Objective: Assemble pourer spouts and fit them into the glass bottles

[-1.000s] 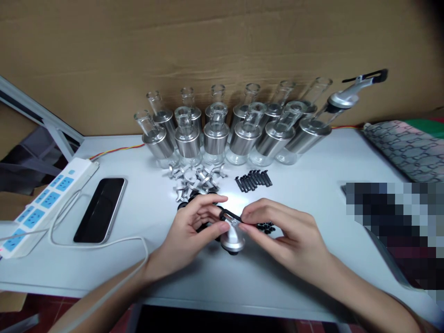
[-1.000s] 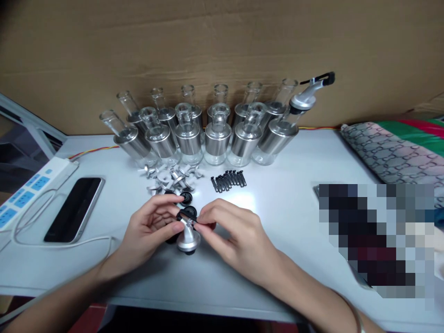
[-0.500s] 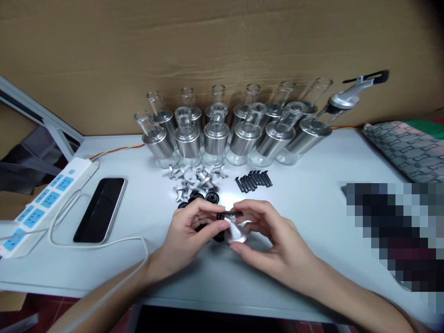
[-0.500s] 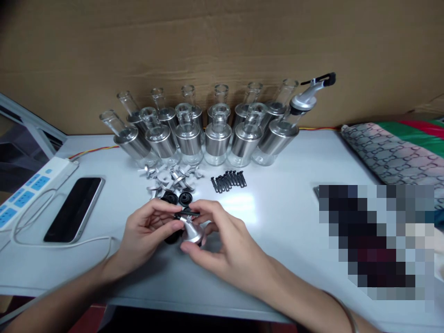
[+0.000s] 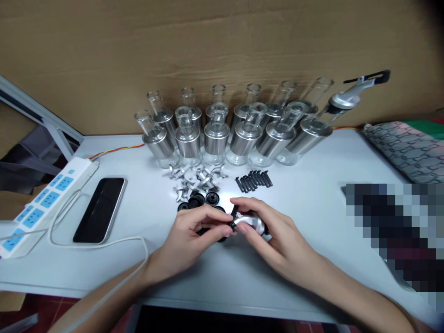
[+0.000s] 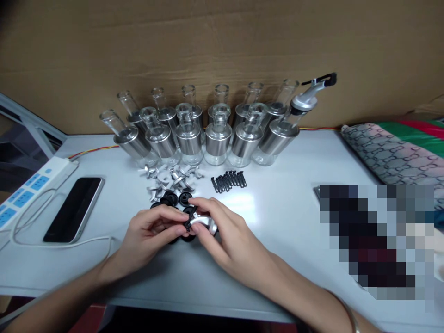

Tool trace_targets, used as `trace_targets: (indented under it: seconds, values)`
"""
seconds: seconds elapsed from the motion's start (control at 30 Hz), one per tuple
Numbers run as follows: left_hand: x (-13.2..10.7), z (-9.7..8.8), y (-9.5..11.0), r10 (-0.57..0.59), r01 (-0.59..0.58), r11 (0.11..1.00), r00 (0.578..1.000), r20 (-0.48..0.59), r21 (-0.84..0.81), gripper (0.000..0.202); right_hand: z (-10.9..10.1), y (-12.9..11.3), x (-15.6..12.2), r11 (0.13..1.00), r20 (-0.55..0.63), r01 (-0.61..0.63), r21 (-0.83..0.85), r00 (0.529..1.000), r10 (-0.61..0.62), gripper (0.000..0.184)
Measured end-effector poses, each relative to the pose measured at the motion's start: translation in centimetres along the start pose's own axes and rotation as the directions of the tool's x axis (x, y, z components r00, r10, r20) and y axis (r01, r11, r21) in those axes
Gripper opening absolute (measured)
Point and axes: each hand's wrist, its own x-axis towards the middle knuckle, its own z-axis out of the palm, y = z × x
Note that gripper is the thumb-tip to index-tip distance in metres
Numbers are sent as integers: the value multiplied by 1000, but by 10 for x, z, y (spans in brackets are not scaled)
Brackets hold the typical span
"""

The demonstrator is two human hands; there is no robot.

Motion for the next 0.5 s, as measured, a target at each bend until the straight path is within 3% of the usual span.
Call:
trace_targets:
  seconds: [0.17,0.5]
  values:
    - [-1,0,-3,44,-44,998,999,4,45,10,1,1,0,1000,26,-20,5,999,20,49]
    - [-1,0,2,-31,30,999,999,35,25,12,3,7,-2,998,38,57,-10,998,-57,49]
